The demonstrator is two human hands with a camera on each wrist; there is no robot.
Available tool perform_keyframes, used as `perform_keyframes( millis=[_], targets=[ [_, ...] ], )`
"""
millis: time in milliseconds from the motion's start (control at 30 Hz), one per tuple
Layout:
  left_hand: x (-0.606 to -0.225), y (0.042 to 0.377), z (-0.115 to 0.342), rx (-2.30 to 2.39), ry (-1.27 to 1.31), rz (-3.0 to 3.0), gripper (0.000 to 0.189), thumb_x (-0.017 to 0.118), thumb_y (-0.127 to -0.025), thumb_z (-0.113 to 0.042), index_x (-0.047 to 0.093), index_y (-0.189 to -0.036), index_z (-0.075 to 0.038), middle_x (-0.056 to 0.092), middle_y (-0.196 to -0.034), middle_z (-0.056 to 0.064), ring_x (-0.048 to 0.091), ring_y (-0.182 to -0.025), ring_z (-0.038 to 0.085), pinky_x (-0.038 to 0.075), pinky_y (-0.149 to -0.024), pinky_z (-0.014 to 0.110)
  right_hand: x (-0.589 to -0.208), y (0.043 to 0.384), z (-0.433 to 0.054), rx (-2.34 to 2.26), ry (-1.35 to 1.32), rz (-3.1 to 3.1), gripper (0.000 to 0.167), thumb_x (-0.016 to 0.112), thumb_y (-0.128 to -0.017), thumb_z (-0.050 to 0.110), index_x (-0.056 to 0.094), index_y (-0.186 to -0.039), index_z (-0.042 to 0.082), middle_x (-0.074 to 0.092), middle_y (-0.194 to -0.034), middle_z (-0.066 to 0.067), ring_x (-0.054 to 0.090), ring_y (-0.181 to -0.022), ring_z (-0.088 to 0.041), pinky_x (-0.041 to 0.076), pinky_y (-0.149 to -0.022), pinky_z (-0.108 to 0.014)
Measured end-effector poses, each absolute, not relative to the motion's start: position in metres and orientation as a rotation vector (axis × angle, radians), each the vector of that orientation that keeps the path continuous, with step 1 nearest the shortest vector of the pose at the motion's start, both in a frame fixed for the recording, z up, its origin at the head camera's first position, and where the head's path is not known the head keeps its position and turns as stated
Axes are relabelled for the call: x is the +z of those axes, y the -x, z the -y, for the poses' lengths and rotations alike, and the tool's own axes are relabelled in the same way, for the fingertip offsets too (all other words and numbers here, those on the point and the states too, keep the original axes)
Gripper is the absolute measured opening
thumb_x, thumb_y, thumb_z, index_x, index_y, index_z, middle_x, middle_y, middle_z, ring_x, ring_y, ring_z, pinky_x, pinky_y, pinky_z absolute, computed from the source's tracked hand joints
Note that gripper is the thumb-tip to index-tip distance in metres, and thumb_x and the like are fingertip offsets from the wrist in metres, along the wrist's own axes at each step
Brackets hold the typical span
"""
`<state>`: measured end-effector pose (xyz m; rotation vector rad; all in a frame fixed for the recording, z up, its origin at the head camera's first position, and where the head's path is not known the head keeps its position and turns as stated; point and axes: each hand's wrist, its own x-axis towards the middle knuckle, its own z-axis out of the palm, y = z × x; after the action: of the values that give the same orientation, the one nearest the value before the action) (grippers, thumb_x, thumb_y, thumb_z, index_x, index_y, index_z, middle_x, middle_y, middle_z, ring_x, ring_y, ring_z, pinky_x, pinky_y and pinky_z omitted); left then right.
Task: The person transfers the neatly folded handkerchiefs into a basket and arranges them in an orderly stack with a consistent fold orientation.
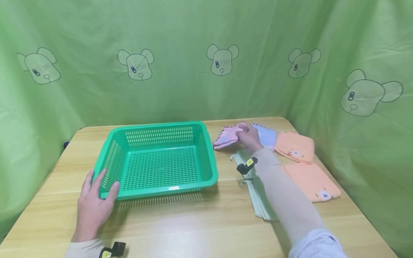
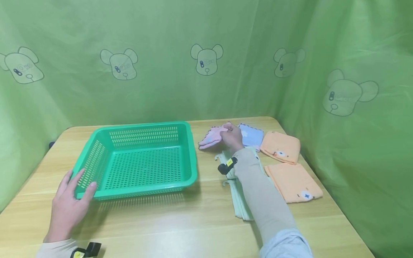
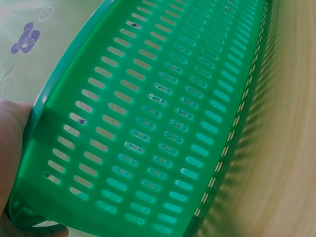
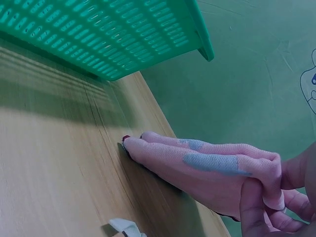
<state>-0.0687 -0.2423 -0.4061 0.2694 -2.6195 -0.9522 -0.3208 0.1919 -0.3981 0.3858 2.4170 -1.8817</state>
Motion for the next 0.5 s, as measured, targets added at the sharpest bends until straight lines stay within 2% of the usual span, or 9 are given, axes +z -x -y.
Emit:
perform_keyframes(
  millis=[300,500],
  targets=[
    [-0.4060,0.0692,0.2405,-0.962,-0.326,2.610,0.074,0.055,-0.096,-0.042,0.024,-0.152,-0.005,0.013,-0.157,0.024,0.022,-0.133,0.059,0.022,-0.097,0.079,-0.3927,0.3166,-0.1904,-1.912,-0.366,-2.407,0.052,0.057,-0.090,0.001,0.047,-0.141,0.007,0.051,-0.113,-0.011,0.054,-0.082,-0.015,0.049,-0.096,-0.042],
    [-0.4058,0.0694,0.2402,-0.960,-0.350,2.618,0.078,0.055,-0.096,-0.045,0.022,-0.152,-0.002,0.013,-0.158,0.023,0.019,-0.138,0.052,0.020,-0.103,0.074,-0.3892,0.3153,-0.1907,-1.905,-0.363,-2.407,0.053,0.057,-0.091,0.002,0.045,-0.142,0.008,0.051,-0.116,-0.010,0.054,-0.082,-0.014,0.052,-0.088,-0.034]
  ],
)
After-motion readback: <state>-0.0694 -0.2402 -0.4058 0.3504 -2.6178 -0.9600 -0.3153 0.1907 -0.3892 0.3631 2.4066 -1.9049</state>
